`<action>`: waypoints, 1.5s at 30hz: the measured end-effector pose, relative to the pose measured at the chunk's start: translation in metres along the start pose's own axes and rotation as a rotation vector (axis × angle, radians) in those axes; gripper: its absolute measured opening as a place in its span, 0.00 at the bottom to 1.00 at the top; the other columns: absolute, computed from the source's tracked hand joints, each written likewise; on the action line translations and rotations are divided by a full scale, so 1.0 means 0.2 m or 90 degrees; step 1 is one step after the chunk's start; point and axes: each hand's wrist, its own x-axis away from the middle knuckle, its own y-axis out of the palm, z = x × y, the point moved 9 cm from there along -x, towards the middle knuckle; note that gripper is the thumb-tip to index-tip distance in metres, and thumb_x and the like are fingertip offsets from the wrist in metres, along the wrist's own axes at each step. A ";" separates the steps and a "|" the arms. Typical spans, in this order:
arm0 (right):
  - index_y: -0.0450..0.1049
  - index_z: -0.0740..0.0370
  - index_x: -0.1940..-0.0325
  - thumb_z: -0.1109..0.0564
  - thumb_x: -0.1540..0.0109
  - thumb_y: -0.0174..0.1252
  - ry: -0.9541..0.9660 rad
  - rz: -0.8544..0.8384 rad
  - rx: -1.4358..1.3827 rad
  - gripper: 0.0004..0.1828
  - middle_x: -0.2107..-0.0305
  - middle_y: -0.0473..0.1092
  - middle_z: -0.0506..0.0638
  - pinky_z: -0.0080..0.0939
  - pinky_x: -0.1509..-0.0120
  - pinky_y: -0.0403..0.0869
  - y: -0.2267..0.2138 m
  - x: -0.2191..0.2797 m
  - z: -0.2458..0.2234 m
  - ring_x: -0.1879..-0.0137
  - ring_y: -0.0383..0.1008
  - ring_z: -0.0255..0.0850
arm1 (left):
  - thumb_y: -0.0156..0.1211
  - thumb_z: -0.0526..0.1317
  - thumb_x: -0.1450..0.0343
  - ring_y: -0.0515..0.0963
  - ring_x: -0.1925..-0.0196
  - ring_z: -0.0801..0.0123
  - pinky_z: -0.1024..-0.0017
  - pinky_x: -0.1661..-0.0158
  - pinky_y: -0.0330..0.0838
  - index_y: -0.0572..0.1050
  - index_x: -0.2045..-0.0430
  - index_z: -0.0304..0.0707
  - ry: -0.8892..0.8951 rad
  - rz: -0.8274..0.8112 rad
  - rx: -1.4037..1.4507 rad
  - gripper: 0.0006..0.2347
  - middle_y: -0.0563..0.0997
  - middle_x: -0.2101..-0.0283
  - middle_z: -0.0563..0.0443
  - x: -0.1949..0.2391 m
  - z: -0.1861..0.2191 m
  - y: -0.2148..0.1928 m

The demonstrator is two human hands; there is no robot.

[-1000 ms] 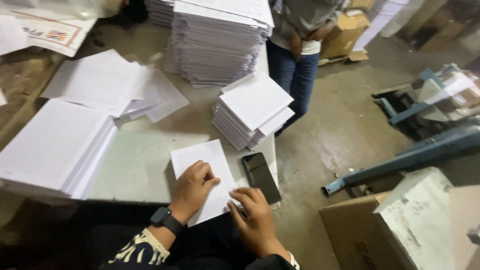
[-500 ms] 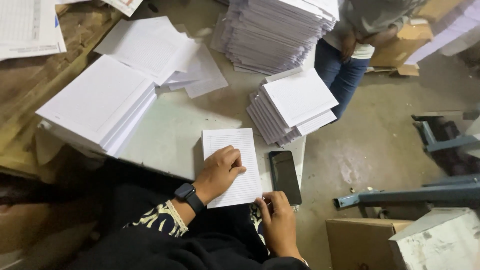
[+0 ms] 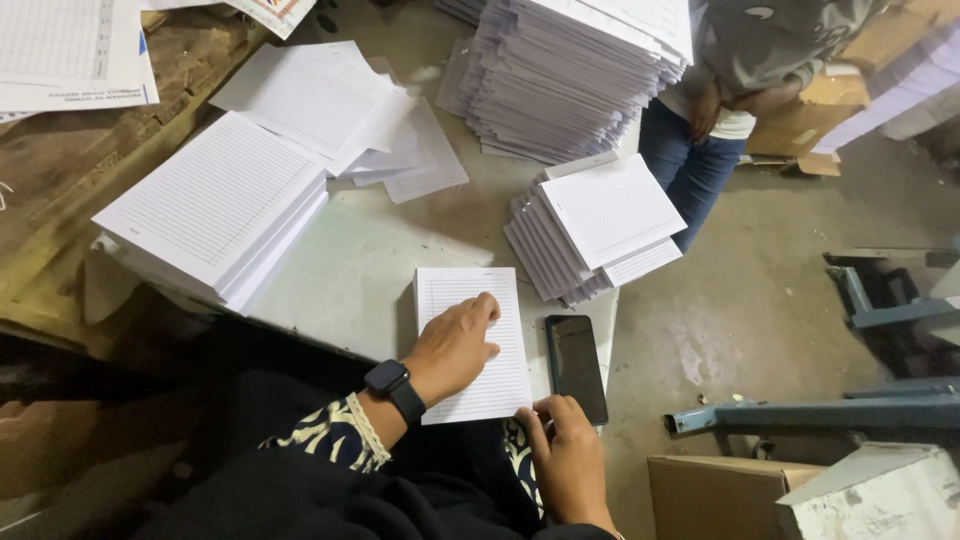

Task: Counting and stacking sheets of lined paper in a print shop finishing area.

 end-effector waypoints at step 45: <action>0.58 0.54 0.33 0.49 0.37 0.48 -0.131 0.042 0.016 0.28 0.56 0.69 0.51 0.41 0.57 0.76 0.01 -0.19 -0.22 0.55 0.73 0.40 | 0.59 0.36 0.34 0.73 0.67 0.60 0.61 0.68 0.66 0.68 0.78 0.44 -0.004 0.033 0.079 0.05 0.74 0.70 0.53 0.00 -0.10 0.07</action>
